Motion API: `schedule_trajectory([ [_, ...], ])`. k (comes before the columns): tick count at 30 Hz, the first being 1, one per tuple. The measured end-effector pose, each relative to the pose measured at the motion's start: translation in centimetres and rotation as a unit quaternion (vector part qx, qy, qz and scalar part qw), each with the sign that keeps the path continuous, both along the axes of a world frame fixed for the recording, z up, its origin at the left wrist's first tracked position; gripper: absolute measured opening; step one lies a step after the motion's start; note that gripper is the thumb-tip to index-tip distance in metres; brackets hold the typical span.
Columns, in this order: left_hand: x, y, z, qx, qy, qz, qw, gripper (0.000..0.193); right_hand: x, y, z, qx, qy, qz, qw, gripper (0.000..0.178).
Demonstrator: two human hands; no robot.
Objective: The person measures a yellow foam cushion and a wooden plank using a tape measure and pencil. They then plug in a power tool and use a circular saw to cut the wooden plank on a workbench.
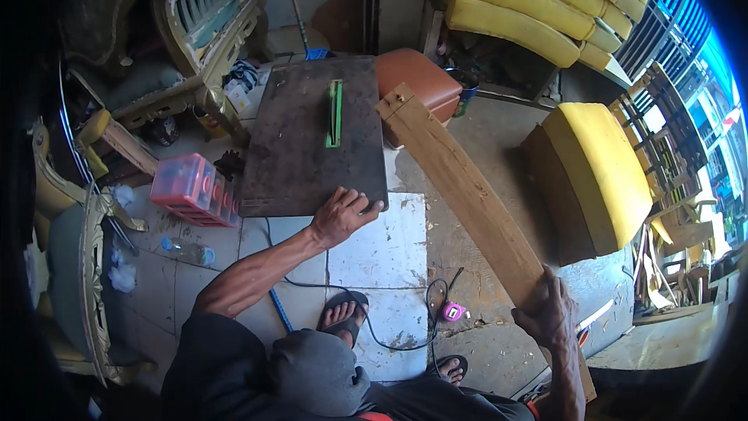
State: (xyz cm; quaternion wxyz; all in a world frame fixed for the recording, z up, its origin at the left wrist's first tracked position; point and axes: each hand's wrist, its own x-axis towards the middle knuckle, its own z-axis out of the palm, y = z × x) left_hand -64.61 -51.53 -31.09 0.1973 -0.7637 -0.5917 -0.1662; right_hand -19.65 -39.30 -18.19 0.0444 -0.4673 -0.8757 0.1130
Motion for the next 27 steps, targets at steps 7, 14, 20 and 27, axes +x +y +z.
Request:
schedule_trajectory([
  [7, 0.4, -12.6, 0.0, -0.025, 0.018, -0.063, 0.998, 0.033, -2.5, 0.5, -1.0, -0.022, 0.051, 0.100, 0.993, 0.108],
  [14, 2.3, -17.3, 3.7, -0.097, -0.053, -0.107, 0.988, 0.032, -2.9, -2.3, -1.5, -0.029, -0.051, 0.193, 0.979, 0.107],
  [20, 5.2, -15.4, 4.6, 0.028, -0.144, -0.048, 0.988, 0.048, -3.6, -2.9, -3.0, -0.068, -0.071, 0.255, 0.962, 0.098],
  [27, 7.2, -8.4, 2.5, -0.105, -0.240, -0.022, 0.965, 0.055, -3.4, -0.6, -3.3, -0.133, -0.119, 0.231, 0.957, 0.099],
])
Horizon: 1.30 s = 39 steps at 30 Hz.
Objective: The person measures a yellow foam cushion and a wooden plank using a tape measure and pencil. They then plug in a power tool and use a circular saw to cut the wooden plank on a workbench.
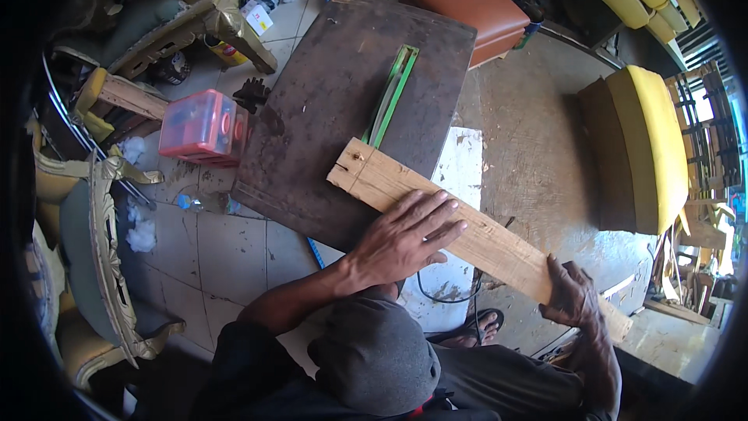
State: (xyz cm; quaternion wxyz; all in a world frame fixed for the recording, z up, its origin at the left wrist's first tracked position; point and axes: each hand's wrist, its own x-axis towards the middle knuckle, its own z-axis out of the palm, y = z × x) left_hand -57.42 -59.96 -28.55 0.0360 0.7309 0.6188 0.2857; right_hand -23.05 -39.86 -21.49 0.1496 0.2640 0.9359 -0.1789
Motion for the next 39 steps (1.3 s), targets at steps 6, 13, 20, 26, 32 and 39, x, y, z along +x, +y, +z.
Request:
schedule_trajectory([
  [6, 0.0, 0.7, -0.8, -0.012, 0.028, 0.014, 0.999, 0.049, -0.8, 1.5, 1.1, -0.025, -0.049, -0.035, 0.998, 0.105],
  [13, -0.9, 0.0, -1.0, -0.007, -0.002, 0.012, 1.000, 0.048, -3.1, 0.1, 2.5, 0.017, -0.109, -0.033, 0.993, 0.109],
  [20, -0.7, 0.3, -1.5, -0.012, -0.010, 0.006, 1.000, 0.050, -3.8, 0.5, 1.7, 0.044, -0.096, -0.035, 0.994, 0.106],
  [26, -0.8, 0.8, -1.4, -0.001, -0.044, 0.010, 0.999, 0.049, -4.5, 1.3, 2.1, 0.053, -0.082, -0.035, 0.995, 0.107],
  [32, -3.3, -2.1, 0.0, 0.158, -0.065, 0.046, 0.984, 0.040, -4.2, 0.1, 1.5, 0.028, -0.037, -0.081, 0.996, 0.102],
  [39, -18.1, -13.5, -0.2, -0.014, -0.019, 0.575, 0.818, 0.040, -3.8, -0.3, 4.0, 0.078, 0.079, -0.151, 0.982, 0.108],
])
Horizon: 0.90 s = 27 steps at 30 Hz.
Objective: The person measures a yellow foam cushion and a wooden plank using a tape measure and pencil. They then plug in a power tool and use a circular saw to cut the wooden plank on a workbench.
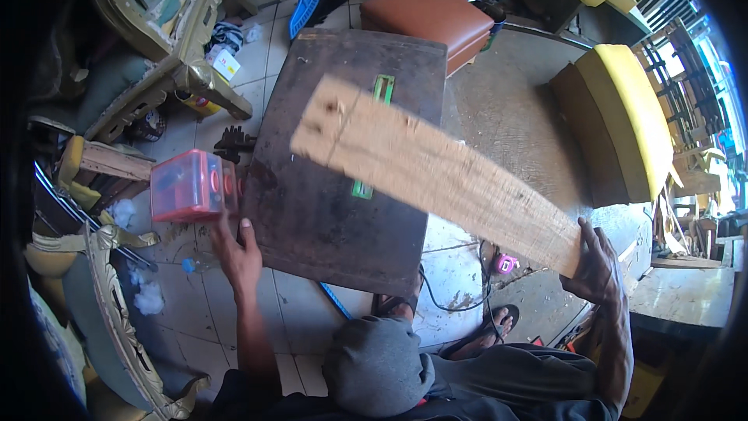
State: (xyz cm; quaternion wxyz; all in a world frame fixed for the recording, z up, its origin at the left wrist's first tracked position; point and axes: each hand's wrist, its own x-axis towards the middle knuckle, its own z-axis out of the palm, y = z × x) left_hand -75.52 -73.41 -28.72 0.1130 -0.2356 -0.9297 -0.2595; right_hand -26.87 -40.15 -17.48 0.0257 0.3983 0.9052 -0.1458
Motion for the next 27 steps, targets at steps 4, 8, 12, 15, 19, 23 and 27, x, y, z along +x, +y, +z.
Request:
schedule_trajectory([
  [4, 1.3, 0.0, -0.5, 0.034, -0.245, 0.019, 0.969, 0.043, -0.2, 1.3, 1.3, -0.006, 0.097, -0.046, 0.994, 0.112],
  [8, 9.7, 2.8, -2.9, 0.131, -0.245, 0.009, 0.960, 0.043, -1.9, 2.9, 5.6, 0.164, 0.222, 0.013, 0.961, 0.114],
  [12, 14.4, 5.5, -3.7, 0.157, -0.310, 0.019, 0.937, 0.040, -5.6, 3.2, 10.3, 0.113, 0.332, -0.050, 0.935, 0.105],
  [15, 14.3, 5.7, -2.3, 0.114, -0.302, 0.019, 0.946, 0.040, -8.1, 3.6, 12.2, 0.117, 0.436, -0.042, 0.891, 0.095],
  [19, 14.8, 5.2, 2.2, 0.091, -0.029, -0.075, 0.993, 0.044, -10.2, 4.2, 14.3, -0.005, 0.548, -0.132, 0.826, 0.064],
  [23, 17.5, 9.2, 12.5, 0.225, -0.219, -0.321, 0.893, 0.048, -12.3, 3.9, 16.1, -0.198, 0.653, -0.128, 0.720, 0.047],
  [27, 19.6, 9.8, 17.9, 0.133, -0.124, -0.505, 0.844, 0.054, -15.1, 1.5, 15.6, -0.249, 0.741, -0.025, 0.623, 0.047],
])
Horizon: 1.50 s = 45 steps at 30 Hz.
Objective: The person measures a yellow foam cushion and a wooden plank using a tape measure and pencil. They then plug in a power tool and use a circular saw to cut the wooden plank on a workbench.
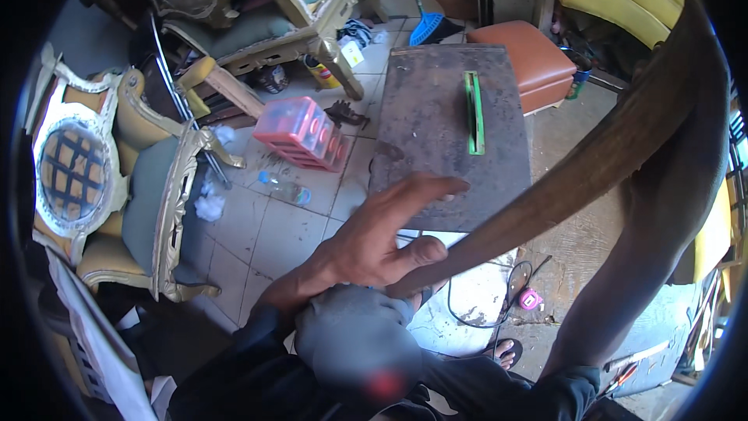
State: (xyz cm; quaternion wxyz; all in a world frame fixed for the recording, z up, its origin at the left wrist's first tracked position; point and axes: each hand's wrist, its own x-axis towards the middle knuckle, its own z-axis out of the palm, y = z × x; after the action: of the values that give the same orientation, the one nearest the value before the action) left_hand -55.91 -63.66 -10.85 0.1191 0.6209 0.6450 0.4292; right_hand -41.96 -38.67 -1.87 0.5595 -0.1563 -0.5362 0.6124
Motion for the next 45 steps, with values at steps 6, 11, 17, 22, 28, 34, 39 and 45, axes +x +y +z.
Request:
schedule_trajectory([
  [6, -13.7, -6.2, -6.4, 0.026, 0.161, 0.376, 0.912, 0.058, 1.3, -0.8, -2.3, -0.075, 0.005, -0.082, 0.994, 0.050],
  [11, -26.0, -10.8, -15.3, -0.207, 0.182, 0.613, 0.740, 0.086, 5.5, 3.6, -7.3, -0.101, 0.048, -0.061, 0.992, 0.051],
  [17, -35.0, -12.3, -24.1, -0.047, 0.190, 0.613, 0.766, 0.087, 12.1, 8.4, -8.7, -0.016, -0.064, -0.004, 0.998, 0.047],
  [22, -42.0, -10.8, -21.3, -0.105, 0.130, 0.643, 0.748, 0.081, 16.7, 9.7, -6.9, 0.044, -0.167, -0.137, 0.975, 0.046],
  [28, -49.2, -14.8, -20.0, -0.152, 0.178, 0.690, 0.684, 0.074, 13.8, 7.5, -7.4, 0.019, -0.152, -0.283, 0.947, 0.046],
  [34, -47.5, -19.8, -23.6, -0.042, 0.214, 0.678, 0.702, 0.071, 13.9, 6.7, -6.1, 0.041, -0.136, -0.276, 0.951, 0.048],
  [39, -47.7, -23.7, -23.5, -0.005, 0.183, 0.704, 0.686, 0.065, 10.9, 3.5, -7.1, 0.178, -0.241, -0.339, 0.892, 0.051],
  [45, -51.5, -25.3, -23.0, -0.034, 0.207, 0.732, 0.648, 0.062, 12.1, 3.3, -7.7, 0.189, -0.445, -0.462, 0.744, 0.046],
])
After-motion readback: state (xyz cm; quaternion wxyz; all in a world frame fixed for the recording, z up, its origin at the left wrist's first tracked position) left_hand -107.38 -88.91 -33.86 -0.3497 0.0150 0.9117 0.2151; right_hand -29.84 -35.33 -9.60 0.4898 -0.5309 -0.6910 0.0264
